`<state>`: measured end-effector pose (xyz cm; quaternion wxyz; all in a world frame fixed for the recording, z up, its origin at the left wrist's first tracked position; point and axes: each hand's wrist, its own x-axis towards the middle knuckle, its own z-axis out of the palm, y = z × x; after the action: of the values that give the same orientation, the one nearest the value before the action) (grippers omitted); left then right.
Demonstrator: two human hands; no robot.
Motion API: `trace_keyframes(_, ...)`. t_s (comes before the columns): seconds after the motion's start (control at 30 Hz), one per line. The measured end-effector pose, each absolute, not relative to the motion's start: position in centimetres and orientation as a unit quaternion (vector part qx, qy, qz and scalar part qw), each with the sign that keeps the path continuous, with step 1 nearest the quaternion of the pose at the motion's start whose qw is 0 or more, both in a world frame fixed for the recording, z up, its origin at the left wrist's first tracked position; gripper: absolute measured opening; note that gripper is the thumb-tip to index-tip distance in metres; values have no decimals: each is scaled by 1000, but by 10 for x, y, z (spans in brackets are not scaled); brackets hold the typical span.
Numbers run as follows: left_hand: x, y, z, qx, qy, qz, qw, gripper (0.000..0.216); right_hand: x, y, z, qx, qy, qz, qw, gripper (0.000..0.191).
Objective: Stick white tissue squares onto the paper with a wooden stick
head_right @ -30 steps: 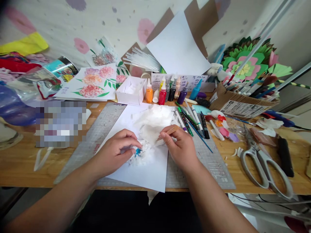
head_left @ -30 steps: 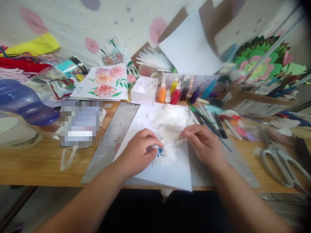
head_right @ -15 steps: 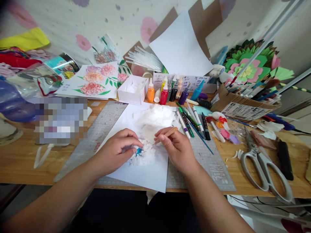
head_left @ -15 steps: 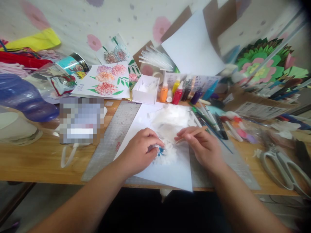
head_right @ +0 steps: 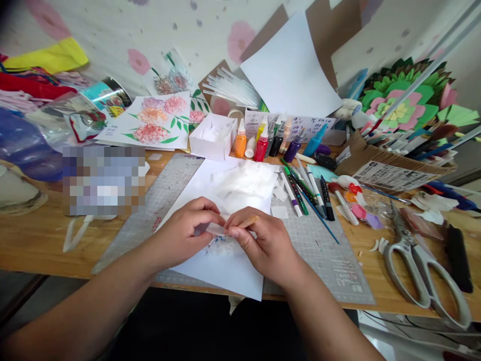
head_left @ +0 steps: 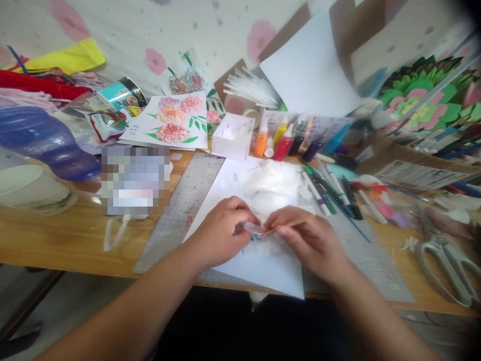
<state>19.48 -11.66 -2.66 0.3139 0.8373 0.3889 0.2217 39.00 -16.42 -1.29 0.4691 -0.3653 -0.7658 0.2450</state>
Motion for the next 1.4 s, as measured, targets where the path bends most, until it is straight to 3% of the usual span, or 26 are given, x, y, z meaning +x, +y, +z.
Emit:
trace_keyframes(0.2,194,-117,-28,836,385,225,319,30,392,-165,-17,-345,-734,297,504,14)
trace_keyframes(0.33,195,-117,-29,836,388,226,316,33,391,-163,-21,-370,-700,258,554,15)
trace_keyframes(0.67,195,-117,-28,836,388,226,316,26,385,-158,-22,-383,-777,188,463,11)
trace_keyframes(1.1,195,-115,-28,835,387,222,324,17,379,-155,-28,-379,-812,149,418,8)
trace_keyframes(1.2,194,-115,-26,834,387,218,327,21,385,-158,-29,-395,-775,183,459,7)
trace_keyframes(1.3,193,-114,-26,834,382,217,334,22,402,-160,-32,-429,-662,224,572,9)
trace_keyframes(1.4,192,-114,-27,827,380,217,352,20,425,-161,-36,-470,-554,189,661,8)
